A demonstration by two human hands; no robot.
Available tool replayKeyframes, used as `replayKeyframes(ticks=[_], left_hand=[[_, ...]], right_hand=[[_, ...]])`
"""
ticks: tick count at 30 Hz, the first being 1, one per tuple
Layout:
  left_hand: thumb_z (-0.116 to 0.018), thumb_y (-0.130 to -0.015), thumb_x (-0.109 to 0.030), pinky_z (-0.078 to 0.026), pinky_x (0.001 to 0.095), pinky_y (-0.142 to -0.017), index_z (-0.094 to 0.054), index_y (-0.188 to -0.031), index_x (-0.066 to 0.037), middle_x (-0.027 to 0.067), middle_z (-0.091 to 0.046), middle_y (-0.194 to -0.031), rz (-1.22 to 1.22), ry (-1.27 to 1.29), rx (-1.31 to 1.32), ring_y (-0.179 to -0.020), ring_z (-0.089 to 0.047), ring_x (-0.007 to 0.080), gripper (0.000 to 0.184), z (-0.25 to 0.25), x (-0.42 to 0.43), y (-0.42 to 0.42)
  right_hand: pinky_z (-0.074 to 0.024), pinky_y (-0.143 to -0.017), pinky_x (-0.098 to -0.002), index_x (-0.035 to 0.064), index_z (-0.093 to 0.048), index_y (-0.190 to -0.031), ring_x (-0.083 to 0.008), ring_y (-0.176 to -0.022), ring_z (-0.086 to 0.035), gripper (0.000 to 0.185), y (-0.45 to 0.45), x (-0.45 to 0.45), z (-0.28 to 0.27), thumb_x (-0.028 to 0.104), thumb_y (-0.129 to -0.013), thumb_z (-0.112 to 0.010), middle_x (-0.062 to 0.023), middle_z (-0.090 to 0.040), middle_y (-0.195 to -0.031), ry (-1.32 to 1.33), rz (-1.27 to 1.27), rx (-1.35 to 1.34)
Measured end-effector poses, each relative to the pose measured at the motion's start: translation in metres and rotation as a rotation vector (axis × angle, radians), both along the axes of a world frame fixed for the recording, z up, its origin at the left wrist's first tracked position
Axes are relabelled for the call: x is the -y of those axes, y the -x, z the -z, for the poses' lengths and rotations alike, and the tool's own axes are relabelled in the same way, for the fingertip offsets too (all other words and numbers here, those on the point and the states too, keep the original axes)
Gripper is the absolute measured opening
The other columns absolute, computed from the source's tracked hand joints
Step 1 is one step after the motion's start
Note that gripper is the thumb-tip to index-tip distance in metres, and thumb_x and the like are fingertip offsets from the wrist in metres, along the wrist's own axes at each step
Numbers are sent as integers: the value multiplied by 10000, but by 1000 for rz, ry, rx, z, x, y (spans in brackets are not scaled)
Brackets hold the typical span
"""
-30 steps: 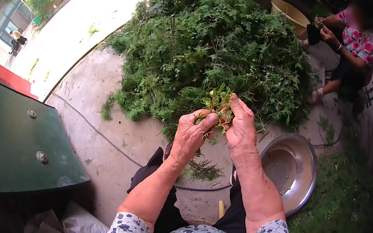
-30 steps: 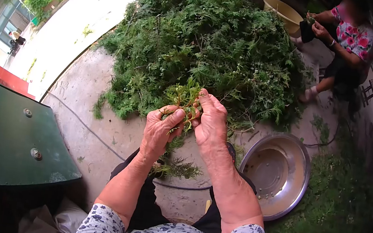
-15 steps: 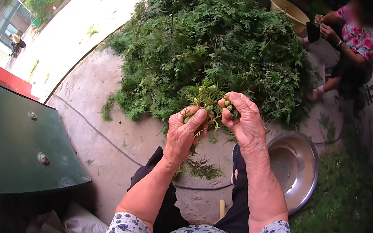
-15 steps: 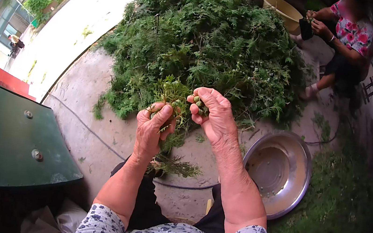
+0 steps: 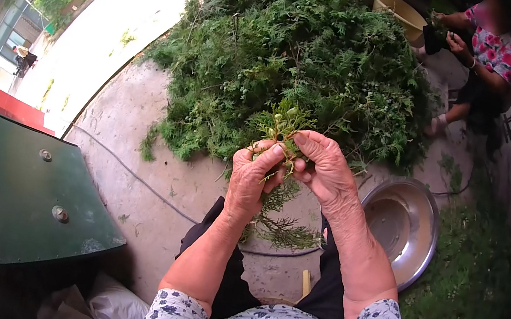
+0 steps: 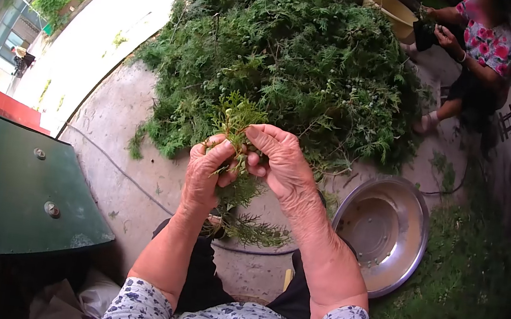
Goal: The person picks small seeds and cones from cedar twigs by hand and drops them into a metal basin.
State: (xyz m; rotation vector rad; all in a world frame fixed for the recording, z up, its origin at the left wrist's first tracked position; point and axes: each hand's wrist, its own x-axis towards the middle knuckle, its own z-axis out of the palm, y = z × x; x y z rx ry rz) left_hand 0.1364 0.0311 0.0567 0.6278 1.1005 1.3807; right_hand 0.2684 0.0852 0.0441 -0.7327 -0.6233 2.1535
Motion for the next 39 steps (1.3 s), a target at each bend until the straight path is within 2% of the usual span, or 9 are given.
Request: replayKeyframes(ticks=[4, 9, 12, 16, 26, 34, 37, 38, 39], left_hand=[[-547, -860, -203, -283, 202, -380, -585, -845, -9, 33, -531, -592, 35, 25, 92, -386, -343, 58, 198, 7, 1, 2], [-522, -876, -227, -296, 219, -389, -582, -884, -17, 34, -514, -580, 162, -113, 574, -386, -337, 73, 219, 26, -2, 8], [-509, -880, -244, -287, 215, -383, -570, -896, -47, 1, -466, -550, 92, -46, 420, -367, -322, 66, 206, 15, -4, 7], [-503, -898, -268, -288, 210, -400, -569, -918, -38, 8, -490, -602, -19, 39, 334, -391, -338, 66, 240, 12, -7, 4], [-568, -800, -115, -345, 194, -443, -568, -956, -40, -1, -546, -691, 12, -3, 221, -538, -470, 67, 174, 9, -8, 11], [-659, -755, -95, -315, 178, -453, -505, -1145, -69, -36, -568, -794, -18, -83, 262, -530, -417, 26, 419, 14, -5, 14], [-649, -762, -42, -319, 178, -472, -529, -1104, -67, -52, -529, -767, -106, -90, 239, -557, -425, 23, 364, 20, -7, 12], [-649, -762, -42, -319, 178, -472, -529, -1104, -67, -52, -529, -767, -116, -96, 233, -557, -425, 23, 364, 22, -9, 10], [-645, -768, -46, -332, 179, -490, -537, -1088, -61, -55, -519, -761, -160, -150, 102, -579, -437, 25, 338, 24, -10, 7]], right_hand=[[-355, -397, -158, 25, -594, -915, -30, -548, -513, 171, 0, -1, 4, 193, -880, -592, -1, -594, -741, 15, -28, -116], [-357, -412, -173, 17, -591, -917, -43, -567, -515, 174, -2, -2, 2, 188, -886, -582, -20, -590, -748, -31, -87, -204], [-373, -422, -176, 16, -586, -918, -55, -580, -524, 170, 0, -1, 0, 183, -887, -580, -35, -598, -769, -50, -104, -234], [-396, -440, -184, 15, -585, -943, -72, -603, -540, 136, -1, -1, -3, 136, -882, -573, -31, -597, -794, -43, 58, -57], [-395, -453, -170, -9, -582, -1047, -48, -603, -536, 246, 6, 3, -8, 110, -839, -636, -8, -599, -754, -223, -25, 191], [-357, -423, -169, -3, -603, -947, -43, -540, -501, 161, 9, 9, -15, 101, -830, -643, 4, -579, -705, -358, -53, 317], [-336, -442, -184, 19, -591, -869, -41, -530, -460, 65, 14, 15, -13, 82, -854, -594, 25, -532, -691, -628, 63, 721], [-336, -442, -184, 19, -591, -869, -41, -530, -460, 65, 14, 13, -8, 82, -854, -594, 25, -532, -691, -635, 58, 713], [-337, -452, -186, 20, -589, -866, -41, -534, -454, 65, 15, 11, -1, 83, -854, -594, 25, -527, -710, -950, 188, 870]])
